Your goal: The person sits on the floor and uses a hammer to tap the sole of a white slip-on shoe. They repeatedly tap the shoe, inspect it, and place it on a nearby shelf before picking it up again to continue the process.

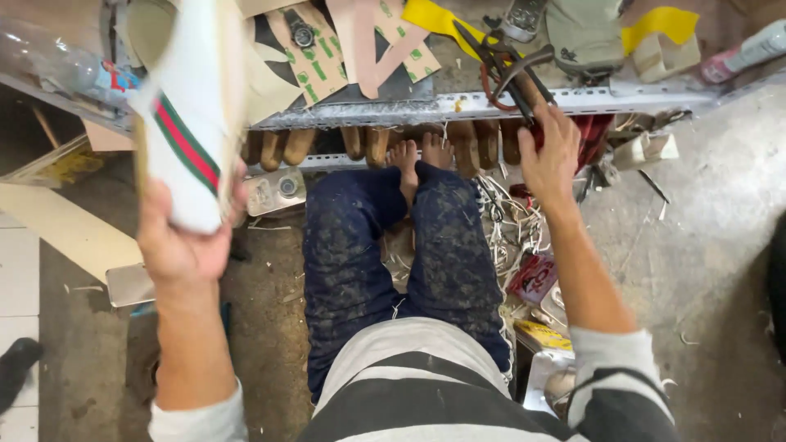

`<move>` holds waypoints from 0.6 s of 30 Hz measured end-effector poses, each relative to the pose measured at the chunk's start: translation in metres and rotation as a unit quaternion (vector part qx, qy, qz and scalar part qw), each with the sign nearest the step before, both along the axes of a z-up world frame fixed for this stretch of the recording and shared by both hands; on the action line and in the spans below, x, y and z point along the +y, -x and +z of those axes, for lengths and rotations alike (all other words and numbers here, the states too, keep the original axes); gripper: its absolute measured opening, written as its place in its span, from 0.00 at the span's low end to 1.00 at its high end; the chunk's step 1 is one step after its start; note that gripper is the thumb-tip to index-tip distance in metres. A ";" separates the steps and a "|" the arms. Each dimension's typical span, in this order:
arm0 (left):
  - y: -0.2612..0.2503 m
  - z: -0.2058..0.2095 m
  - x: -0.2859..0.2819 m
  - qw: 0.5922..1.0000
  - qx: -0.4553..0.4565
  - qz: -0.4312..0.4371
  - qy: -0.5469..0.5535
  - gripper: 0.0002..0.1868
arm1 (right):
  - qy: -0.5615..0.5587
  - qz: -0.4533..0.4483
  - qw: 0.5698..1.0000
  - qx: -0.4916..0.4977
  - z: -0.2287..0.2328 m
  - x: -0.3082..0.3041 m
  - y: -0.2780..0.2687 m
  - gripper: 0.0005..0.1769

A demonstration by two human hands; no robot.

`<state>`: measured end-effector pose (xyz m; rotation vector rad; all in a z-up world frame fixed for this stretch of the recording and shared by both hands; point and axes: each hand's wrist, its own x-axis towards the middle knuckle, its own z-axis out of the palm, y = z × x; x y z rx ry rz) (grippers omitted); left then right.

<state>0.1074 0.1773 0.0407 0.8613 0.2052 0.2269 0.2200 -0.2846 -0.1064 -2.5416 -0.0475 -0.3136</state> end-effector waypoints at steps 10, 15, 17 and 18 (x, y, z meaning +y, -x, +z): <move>0.064 -0.076 -0.064 0.775 -0.233 -0.295 -0.508 0.28 | 0.182 0.028 0.972 -0.148 -0.081 -0.037 -0.112 0.21; 0.056 -0.088 -0.061 0.673 -0.262 -0.280 -0.633 0.35 | 0.123 0.025 0.992 -0.014 -0.060 -0.025 -0.121 0.16; 0.063 -0.076 -0.077 0.638 -0.259 -0.260 -0.678 0.35 | 0.120 0.030 0.992 0.035 -0.083 -0.040 -0.128 0.19; 0.067 -0.065 -0.089 0.585 -0.244 -0.241 -0.735 0.38 | 0.360 0.058 0.915 -0.172 -0.110 -0.058 -0.137 0.12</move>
